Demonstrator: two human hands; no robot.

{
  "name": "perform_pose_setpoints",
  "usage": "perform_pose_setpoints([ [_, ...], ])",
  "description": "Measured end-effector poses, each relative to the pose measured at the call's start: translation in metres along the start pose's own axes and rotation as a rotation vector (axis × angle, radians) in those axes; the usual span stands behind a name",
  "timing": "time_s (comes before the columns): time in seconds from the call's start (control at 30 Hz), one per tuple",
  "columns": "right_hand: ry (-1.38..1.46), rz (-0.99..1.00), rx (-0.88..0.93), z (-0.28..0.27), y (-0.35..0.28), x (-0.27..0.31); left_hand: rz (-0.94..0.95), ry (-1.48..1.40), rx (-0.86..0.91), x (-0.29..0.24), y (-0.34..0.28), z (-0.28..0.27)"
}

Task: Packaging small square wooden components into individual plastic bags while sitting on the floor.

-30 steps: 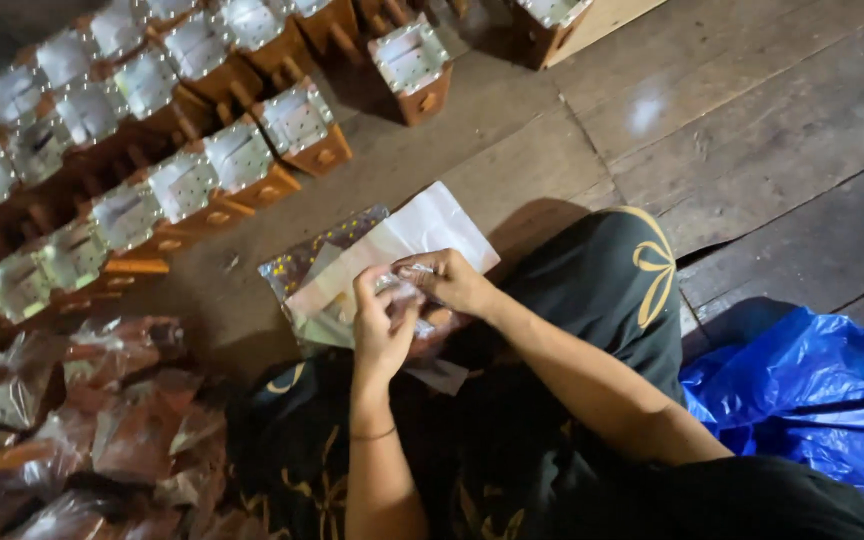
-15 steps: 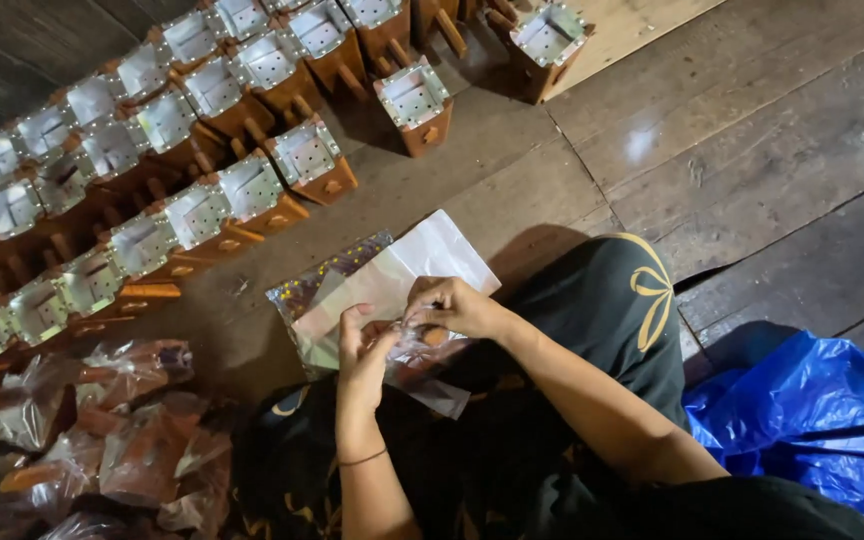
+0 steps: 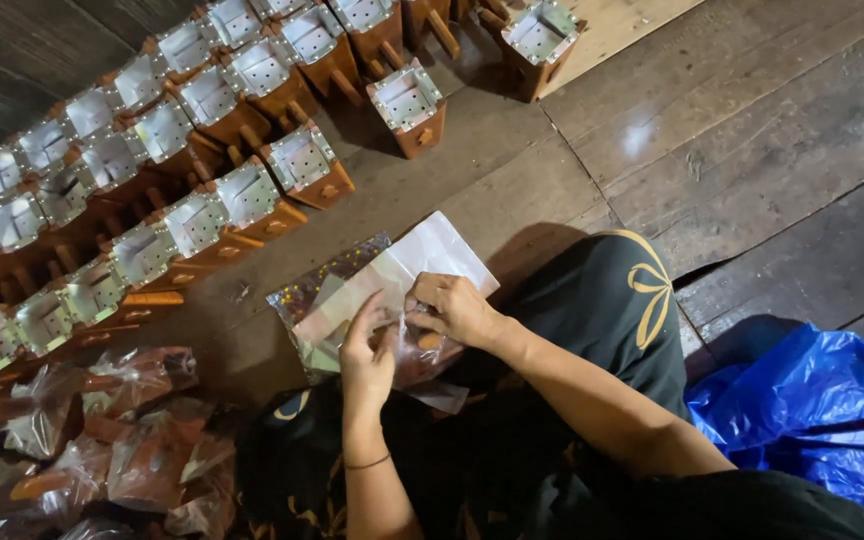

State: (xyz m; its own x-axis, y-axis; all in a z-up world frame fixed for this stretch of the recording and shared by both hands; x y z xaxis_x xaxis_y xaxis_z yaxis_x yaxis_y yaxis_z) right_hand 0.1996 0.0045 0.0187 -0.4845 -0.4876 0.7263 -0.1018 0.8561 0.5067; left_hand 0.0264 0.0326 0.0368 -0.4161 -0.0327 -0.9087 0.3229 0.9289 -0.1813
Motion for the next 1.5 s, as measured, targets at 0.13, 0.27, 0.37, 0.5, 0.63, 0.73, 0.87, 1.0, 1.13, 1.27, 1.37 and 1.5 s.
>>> perform_pose_setpoints([
  [0.13,0.018,-0.037,-0.068,-0.004,0.004,0.009,0.145,0.226,0.014,0.000,0.001,0.002],
  [0.27,0.119,0.049,-0.036,-0.005,0.004,0.006,0.093,0.368,-0.056,0.017,0.001,-0.004],
  [0.37,0.175,0.090,-0.002,-0.003,-0.002,-0.001,0.053,0.482,-0.097,0.032,0.005,-0.009],
  [0.5,0.071,0.119,0.084,-0.014,-0.004,0.007,-0.048,0.668,-0.125,0.032,0.001,-0.014],
  [0.63,-0.132,0.175,0.137,-0.016,-0.018,-0.011,-0.153,0.693,-0.125,0.037,0.000,-0.015],
  [0.73,-0.231,0.199,0.176,-0.017,-0.035,-0.025,-0.273,0.725,-0.131,0.048,-0.001,-0.019],
  [0.87,-0.304,0.291,0.219,-0.030,-0.041,-0.026,-0.338,0.687,-0.177,0.055,0.001,-0.023],
  [1.0,-0.252,0.352,0.215,-0.034,-0.040,-0.026,-0.320,0.637,-0.213,0.074,0.001,-0.021],
  [1.13,-0.067,0.433,0.192,-0.036,-0.046,-0.033,-0.144,0.484,-0.210,0.034,-0.004,-0.032],
  [1.27,0.224,0.473,0.051,-0.045,-0.023,-0.011,0.067,0.014,-0.098,0.004,-0.005,-0.018],
  [1.37,0.452,0.512,-0.049,-0.025,-0.013,-0.006,0.027,-0.140,-0.038,0.017,-0.003,0.007],
  [1.5,0.578,0.548,-0.130,0.003,-0.010,-0.019,-0.037,-0.123,-0.096,0.030,0.008,0.019],
])
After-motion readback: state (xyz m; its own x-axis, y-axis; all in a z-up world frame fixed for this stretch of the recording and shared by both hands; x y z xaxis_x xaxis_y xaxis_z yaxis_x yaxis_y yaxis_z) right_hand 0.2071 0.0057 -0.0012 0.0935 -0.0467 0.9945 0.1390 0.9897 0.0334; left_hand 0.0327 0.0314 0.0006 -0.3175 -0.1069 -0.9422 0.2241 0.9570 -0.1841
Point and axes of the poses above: each hand's wrist, its own y-axis towards the middle knuckle, its own z-axis out of the palm, x = y × z, the point moved 4 cm from there along y, towards the middle knuckle, and after that the axes turned 7 degrees about -z, right-handed, at the moved point
